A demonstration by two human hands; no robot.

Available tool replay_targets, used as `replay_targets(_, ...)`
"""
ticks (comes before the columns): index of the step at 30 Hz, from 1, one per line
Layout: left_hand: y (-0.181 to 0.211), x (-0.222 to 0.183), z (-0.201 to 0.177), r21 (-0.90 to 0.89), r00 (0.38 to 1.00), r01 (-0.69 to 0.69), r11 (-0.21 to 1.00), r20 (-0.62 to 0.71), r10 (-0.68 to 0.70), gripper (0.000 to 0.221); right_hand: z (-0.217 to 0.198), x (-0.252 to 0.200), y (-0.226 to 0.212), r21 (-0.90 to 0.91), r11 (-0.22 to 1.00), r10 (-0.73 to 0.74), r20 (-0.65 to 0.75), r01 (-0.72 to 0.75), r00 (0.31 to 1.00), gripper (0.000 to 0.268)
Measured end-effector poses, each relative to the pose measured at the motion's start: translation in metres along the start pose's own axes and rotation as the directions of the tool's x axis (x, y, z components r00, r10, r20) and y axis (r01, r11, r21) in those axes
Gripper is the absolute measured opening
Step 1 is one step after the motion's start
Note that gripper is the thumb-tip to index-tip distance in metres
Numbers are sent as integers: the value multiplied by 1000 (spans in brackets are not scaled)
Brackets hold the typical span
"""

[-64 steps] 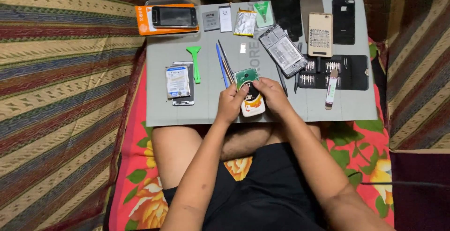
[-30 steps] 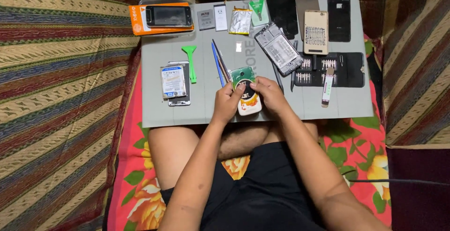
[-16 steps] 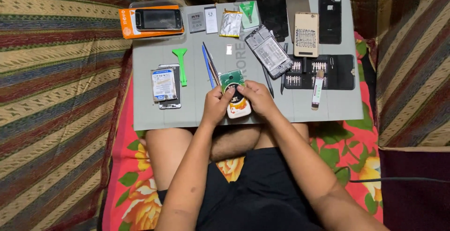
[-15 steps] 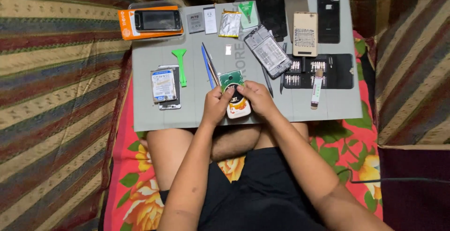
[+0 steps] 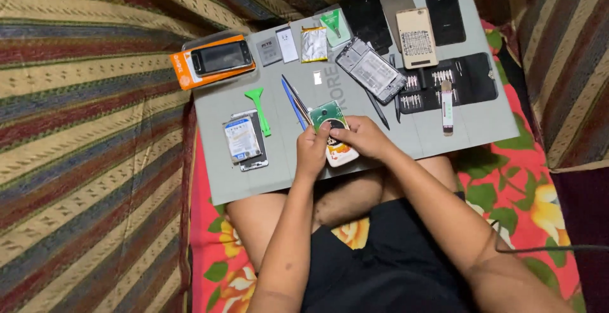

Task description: Removing old adhesive residue from a smartphone component using tweezers on a repair bench.

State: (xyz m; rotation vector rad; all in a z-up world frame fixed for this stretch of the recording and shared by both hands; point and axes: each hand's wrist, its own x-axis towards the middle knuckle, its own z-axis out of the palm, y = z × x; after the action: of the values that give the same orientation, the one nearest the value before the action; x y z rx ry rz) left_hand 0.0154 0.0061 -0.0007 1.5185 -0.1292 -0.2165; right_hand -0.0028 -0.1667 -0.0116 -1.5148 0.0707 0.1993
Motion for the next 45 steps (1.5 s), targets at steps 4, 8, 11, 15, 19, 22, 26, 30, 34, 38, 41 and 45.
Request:
replay_targets(4,2,0,-2,59,1000,-9,998,9,9,34,-2,1,-7,27,999,16,22,-17,1000,16)
replay_targets(8,-7,1,-1,79,1000,-17,997,5,16,33,-9,6,19,81,996,39,12,-40,999,18)
replay_targets(11,-19,5,-1,52,999,-29,998,-14,30,31,-16,12,22,117,992,29,71,-37,997,22)
replay_targets(15,-14,2,2,21,1000,-17,1000,-17,17,27,-23,17,30,203,979,3,102,-23,995,28)
replay_targets(19,5,-1,13,-57,1000,12,998,-19,-13,23,-27,17,21,248,969,-30,71,11,997,32)
replay_targets(22,13,-3,17,-40,997,45,998,-53,-47,22,-19,11,14,308,951,-41,-6,41,999,25)
replay_targets(26,4,-2,10,-22,999,18,1000,-42,-19,22,-14,9,18,291,955,-52,-30,59,998,22)
replay_targets(30,6,-3,12,-36,999,-6,999,-33,4,25,-14,9,14,275,959,-69,-2,67,998,22)
replay_targets(34,2,-5,12,-67,999,-19,998,-43,16,25,-11,8,7,285,956,-69,-12,70,998,20)
replay_targets(38,0,-2,7,-90,1000,-29,996,-9,29,28,-8,5,5,318,945,-66,-38,74,997,18)
replay_targets(41,3,-3,8,-96,999,-38,995,-5,38,27,-8,3,5,310,947,-68,-40,78,997,16)
replay_targets(45,1,-3,8,-92,999,-35,995,-11,34,25,-11,4,8,312,947,-69,-31,76,997,16)
